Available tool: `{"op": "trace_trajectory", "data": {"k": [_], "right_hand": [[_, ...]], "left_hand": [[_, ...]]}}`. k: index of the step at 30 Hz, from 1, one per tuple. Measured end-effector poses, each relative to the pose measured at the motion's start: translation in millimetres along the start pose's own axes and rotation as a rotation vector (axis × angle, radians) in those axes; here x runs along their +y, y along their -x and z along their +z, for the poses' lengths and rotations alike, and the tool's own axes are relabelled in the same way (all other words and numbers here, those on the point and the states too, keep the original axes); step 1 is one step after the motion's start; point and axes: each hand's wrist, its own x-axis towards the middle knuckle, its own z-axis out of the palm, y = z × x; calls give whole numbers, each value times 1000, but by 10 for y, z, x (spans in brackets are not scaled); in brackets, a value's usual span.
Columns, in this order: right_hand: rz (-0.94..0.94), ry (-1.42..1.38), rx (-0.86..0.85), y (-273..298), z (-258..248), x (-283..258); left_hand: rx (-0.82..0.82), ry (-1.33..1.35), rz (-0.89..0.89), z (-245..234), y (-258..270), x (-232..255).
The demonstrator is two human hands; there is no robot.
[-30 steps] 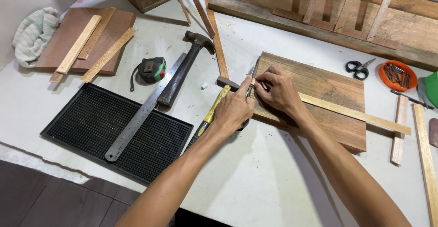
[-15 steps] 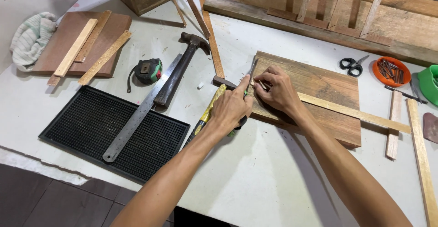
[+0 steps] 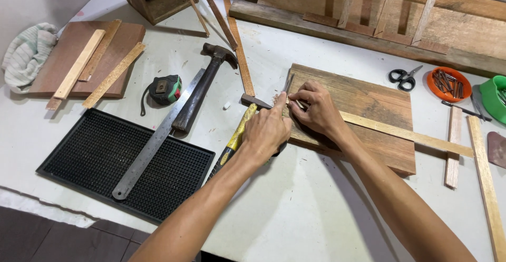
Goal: Measure and prepare small wooden slats for a construction task.
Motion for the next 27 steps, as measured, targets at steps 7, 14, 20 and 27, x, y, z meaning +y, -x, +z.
{"op": "trace_trajectory", "data": {"k": [7,14,20,27], "right_hand": [[-2,-6,16,-16,-44,-89],[50,-32,-6,-6,-43,-88],[43,-26,-10,-18,-64,-125],[19,-19,14,-18,-122,-221]], "left_hand": [[42,42,2,14,26,-7],[8,31,24,-47,14,13],[-18,-50,38,-45,15,55],[-45,-94,22,-157,407,123]]}}
